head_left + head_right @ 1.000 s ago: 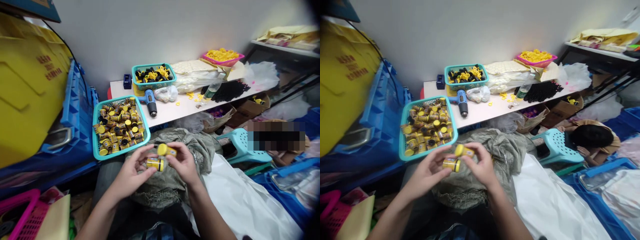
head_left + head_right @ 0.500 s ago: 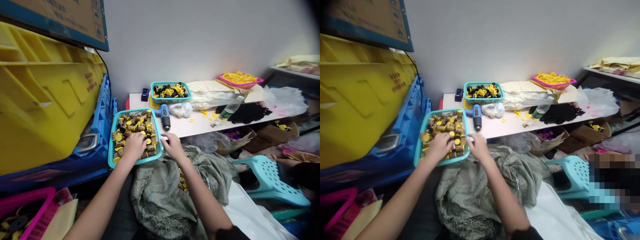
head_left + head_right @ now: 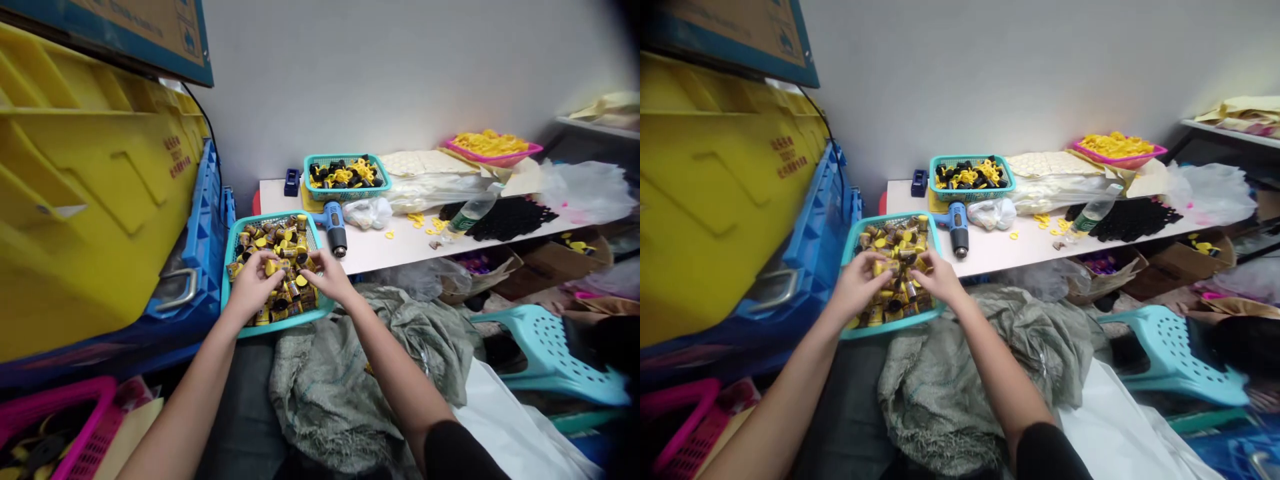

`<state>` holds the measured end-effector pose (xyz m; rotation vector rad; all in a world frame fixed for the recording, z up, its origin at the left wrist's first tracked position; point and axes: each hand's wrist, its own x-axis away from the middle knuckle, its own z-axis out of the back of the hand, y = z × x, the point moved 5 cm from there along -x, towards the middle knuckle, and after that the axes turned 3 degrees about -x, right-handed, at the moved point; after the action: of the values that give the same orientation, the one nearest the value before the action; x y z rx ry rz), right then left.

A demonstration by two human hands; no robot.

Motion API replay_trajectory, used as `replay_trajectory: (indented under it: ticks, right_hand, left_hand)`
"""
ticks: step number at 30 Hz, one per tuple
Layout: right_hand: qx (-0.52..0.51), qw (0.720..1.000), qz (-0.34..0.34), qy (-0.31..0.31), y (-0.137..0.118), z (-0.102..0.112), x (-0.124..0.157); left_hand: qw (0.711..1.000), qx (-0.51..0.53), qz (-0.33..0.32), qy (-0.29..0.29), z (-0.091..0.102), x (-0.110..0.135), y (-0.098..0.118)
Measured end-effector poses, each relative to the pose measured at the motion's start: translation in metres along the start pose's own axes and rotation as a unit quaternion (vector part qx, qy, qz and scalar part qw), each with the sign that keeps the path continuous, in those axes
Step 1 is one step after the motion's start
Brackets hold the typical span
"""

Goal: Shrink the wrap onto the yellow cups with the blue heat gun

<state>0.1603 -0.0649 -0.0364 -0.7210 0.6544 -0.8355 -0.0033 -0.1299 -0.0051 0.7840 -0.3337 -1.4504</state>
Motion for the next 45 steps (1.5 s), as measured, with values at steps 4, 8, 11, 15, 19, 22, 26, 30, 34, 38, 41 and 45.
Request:
replay_trajectory:
  ticks: [4,8,11,15,19,22,26,30,34,38,41,45]
  right_hand:
    - [-0.115,0.991,0.059,0.028,-0.040,0.016,0.058]
    - [-0.254,0.962,0.076,0.070,-0.064,0.027,0.102]
    - [-0.296,0.949,0.060,0.089,-0.073,0.030,0.118]
    - [-0.265,0.954,0.076,0.119,-0.082,0.035,0.130]
    - [-0.194,0.967,0.093,0.138,-0.085,0.043,0.142]
    - [-0.147,0.971,0.113,0.149,-0.080,0.051,0.158]
    - [-0.105,0.967,-0.028,0.232,-0.036,0.067,0.190]
    - [0.040,0.929,-0.236,0.283,0.026,0.081,0.226]
    - [0.086,0.931,-0.296,0.193,0.070,0.076,0.238]
    - [0.088,0.949,-0.292,0.081,0.082,0.055,0.231]
    - [0.074,0.958,-0.271,0.051,0.074,0.043,0.214]
    - [0.051,0.967,-0.242,0.063,0.058,0.038,0.184]
  left_hand:
    - [0.973,0.229,0.029,-0.006,0.020,0.060,0.020]
    - [0.938,0.343,0.043,0.009,0.025,0.100,0.040]
    - [0.934,0.356,0.018,0.003,0.025,0.114,0.052]
    - [0.940,0.340,-0.021,0.014,0.028,0.121,0.063]
    - [0.950,0.312,-0.020,0.010,0.029,0.125,0.068]
    - [0.947,0.320,0.008,0.002,0.027,0.128,0.068]
    - [0.921,0.385,0.048,-0.019,0.020,0.131,0.066]
    - [0.896,0.436,0.079,-0.029,0.014,0.131,0.063]
    - [0.890,0.442,0.106,-0.034,0.009,0.126,0.057]
    - [0.879,0.439,0.177,-0.060,0.000,0.125,0.049]
    - [0.868,0.436,0.230,-0.062,-0.004,0.127,0.044]
    - [0.862,0.432,0.257,-0.068,-0.006,0.128,0.041]
